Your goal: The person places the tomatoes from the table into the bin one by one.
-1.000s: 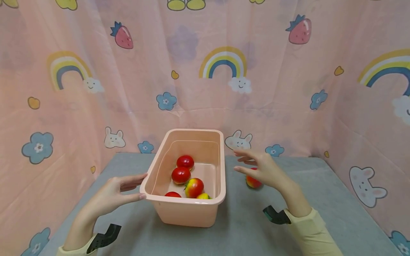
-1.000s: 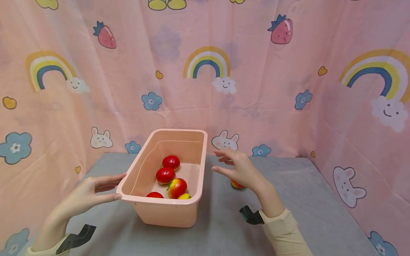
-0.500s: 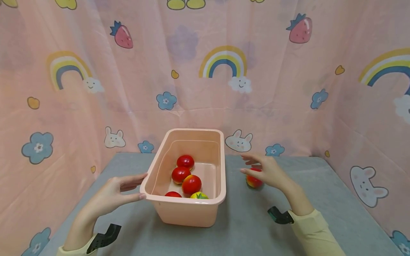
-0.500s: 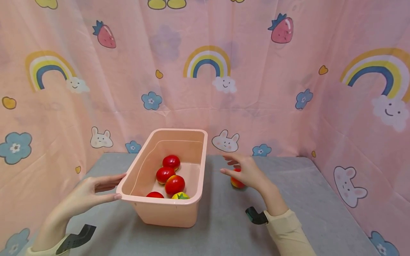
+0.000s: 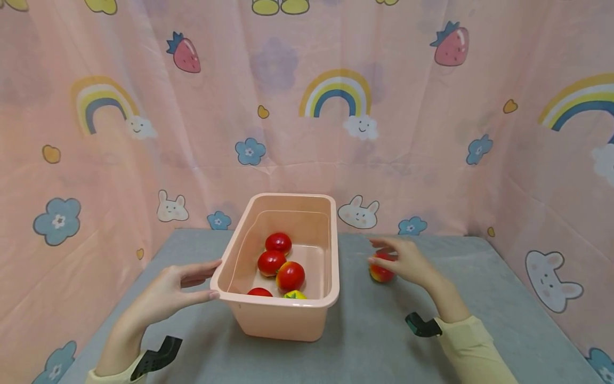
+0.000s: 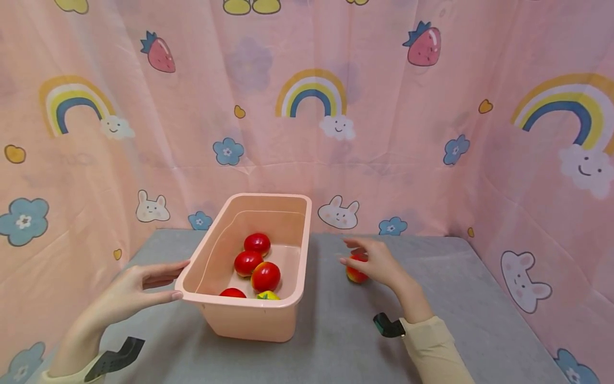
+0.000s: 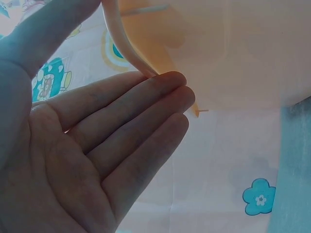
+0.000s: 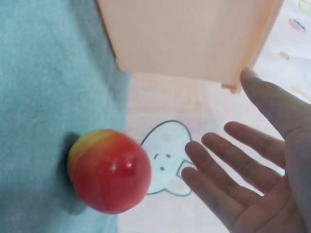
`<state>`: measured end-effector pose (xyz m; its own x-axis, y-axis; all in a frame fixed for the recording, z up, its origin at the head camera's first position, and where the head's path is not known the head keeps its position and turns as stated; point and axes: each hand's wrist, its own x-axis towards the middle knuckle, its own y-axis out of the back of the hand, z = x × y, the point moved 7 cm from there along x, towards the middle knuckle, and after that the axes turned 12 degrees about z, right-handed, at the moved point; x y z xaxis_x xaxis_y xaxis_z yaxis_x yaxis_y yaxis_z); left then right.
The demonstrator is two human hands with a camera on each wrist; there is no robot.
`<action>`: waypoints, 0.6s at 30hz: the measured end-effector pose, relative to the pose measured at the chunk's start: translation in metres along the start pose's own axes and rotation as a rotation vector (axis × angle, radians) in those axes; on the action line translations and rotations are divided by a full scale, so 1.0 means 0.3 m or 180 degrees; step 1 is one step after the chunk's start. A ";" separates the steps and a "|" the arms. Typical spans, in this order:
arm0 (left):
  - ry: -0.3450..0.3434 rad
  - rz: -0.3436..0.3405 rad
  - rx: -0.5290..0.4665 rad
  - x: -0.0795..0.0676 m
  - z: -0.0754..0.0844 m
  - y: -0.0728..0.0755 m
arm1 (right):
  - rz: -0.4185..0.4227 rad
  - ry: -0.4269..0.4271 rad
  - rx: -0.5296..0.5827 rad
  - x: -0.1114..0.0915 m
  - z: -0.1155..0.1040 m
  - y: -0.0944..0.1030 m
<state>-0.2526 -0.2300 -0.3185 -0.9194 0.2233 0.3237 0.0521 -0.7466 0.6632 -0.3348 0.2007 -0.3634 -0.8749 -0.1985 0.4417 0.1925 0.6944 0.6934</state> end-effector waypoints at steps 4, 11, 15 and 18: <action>0.0046 0.0022 0.0011 0.003 -0.012 -0.001 | -0.0007 -0.0078 0.0023 -0.009 0.034 -0.004; -0.0009 0.0023 -0.0027 0.001 -0.005 -0.002 | -0.0040 -0.0247 -0.0043 -0.025 0.095 -0.008; 0.0013 -0.0004 -0.0025 0.001 -0.005 -0.003 | -0.0053 -0.0311 -0.0081 -0.030 0.130 -0.012; 0.0047 0.0001 -0.0011 0.001 -0.009 -0.002 | -0.0081 -0.0387 -0.0099 -0.032 0.149 -0.016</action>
<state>-0.2539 -0.2311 -0.3206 -0.9250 0.2140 0.3139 0.0510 -0.7489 0.6608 -0.3472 0.2301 -0.3963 -0.9267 -0.1292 0.3529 0.1817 0.6679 0.7217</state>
